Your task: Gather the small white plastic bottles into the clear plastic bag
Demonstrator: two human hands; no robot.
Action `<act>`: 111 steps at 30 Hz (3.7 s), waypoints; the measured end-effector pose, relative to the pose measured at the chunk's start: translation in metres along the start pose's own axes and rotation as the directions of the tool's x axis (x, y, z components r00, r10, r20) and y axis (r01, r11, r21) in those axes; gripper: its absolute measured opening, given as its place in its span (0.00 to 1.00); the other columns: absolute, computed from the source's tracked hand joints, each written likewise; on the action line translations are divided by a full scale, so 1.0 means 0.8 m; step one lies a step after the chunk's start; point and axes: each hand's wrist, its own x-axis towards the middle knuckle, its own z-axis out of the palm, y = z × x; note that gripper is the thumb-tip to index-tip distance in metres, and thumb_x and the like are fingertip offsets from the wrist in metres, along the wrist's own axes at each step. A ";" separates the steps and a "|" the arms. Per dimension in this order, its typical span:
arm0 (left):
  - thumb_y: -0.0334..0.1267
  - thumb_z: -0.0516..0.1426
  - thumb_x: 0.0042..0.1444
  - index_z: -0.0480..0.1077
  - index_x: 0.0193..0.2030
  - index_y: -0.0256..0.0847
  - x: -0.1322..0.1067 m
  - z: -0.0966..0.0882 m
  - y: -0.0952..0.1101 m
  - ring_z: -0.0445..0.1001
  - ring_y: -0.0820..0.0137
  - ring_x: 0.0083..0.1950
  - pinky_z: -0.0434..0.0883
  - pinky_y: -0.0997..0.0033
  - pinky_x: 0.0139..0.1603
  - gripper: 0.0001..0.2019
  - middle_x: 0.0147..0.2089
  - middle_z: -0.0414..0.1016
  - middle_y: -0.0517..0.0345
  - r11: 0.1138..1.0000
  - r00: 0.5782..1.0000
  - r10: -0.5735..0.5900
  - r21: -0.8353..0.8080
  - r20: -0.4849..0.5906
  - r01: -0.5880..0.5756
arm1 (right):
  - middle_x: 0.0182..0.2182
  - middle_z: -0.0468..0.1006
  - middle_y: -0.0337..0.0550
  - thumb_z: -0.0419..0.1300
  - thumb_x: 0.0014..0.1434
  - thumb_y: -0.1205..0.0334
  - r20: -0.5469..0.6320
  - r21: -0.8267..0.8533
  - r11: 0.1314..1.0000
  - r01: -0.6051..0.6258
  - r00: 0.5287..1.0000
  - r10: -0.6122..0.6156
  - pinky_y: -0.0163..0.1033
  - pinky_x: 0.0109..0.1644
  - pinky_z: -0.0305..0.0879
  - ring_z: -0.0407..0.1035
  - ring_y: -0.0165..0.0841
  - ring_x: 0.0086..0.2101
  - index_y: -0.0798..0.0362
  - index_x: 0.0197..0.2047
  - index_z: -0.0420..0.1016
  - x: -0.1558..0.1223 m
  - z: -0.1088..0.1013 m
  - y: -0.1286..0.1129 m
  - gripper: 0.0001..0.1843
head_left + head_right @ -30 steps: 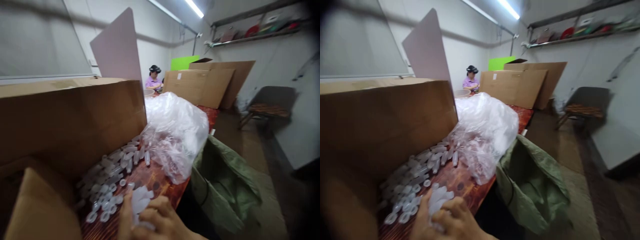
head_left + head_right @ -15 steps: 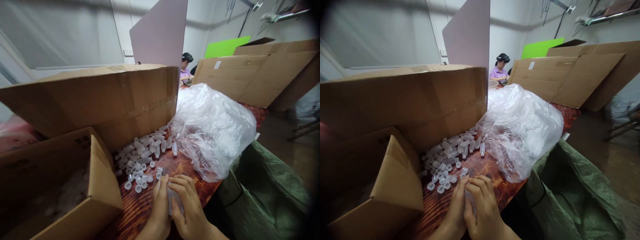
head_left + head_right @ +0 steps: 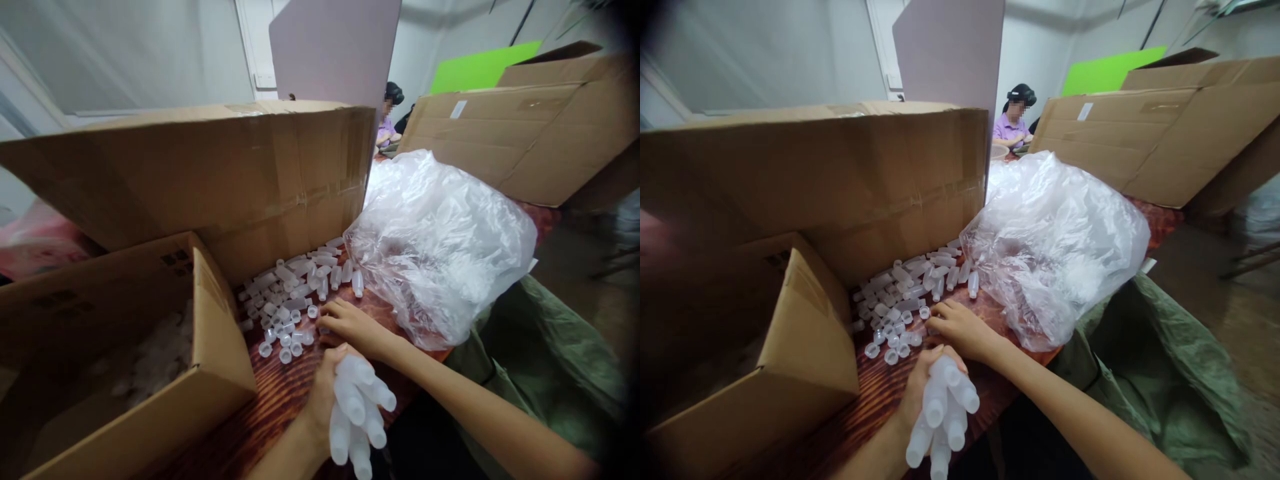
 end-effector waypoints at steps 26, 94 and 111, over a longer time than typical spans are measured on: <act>0.48 0.54 0.55 0.69 0.27 0.36 -0.008 0.023 0.025 0.69 0.68 0.18 0.65 0.74 0.15 0.16 0.21 0.73 0.52 1.000 0.994 0.009 -0.019 -0.105 -0.011 | 0.25 0.66 0.35 0.56 0.54 0.58 -0.137 0.969 0.215 -0.123 0.456 0.879 0.28 0.19 0.52 0.57 0.23 0.19 0.53 0.33 0.64 -0.032 -0.012 -0.013 0.08; 0.52 0.57 0.53 0.63 0.29 0.39 -0.009 0.024 -0.002 0.67 0.73 0.21 0.63 0.76 0.22 0.17 0.21 0.66 0.62 0.836 0.940 0.340 0.458 0.000 -0.302 | 0.27 0.72 0.35 0.55 0.68 0.56 -0.184 -0.039 0.937 -0.347 0.924 0.335 0.31 0.27 0.60 0.66 0.27 0.24 0.52 0.51 0.69 -0.133 -0.072 -0.137 0.13; 0.53 0.56 0.52 0.64 0.28 0.39 -0.010 0.022 -0.004 0.65 0.74 0.21 0.61 0.75 0.22 0.17 0.22 0.67 0.61 0.821 0.947 0.320 0.494 0.019 -0.287 | 0.34 0.74 0.38 0.55 0.67 0.58 -0.285 -0.093 0.919 -0.383 0.895 0.344 0.32 0.31 0.64 0.69 0.29 0.30 0.50 0.49 0.67 -0.132 -0.056 -0.148 0.09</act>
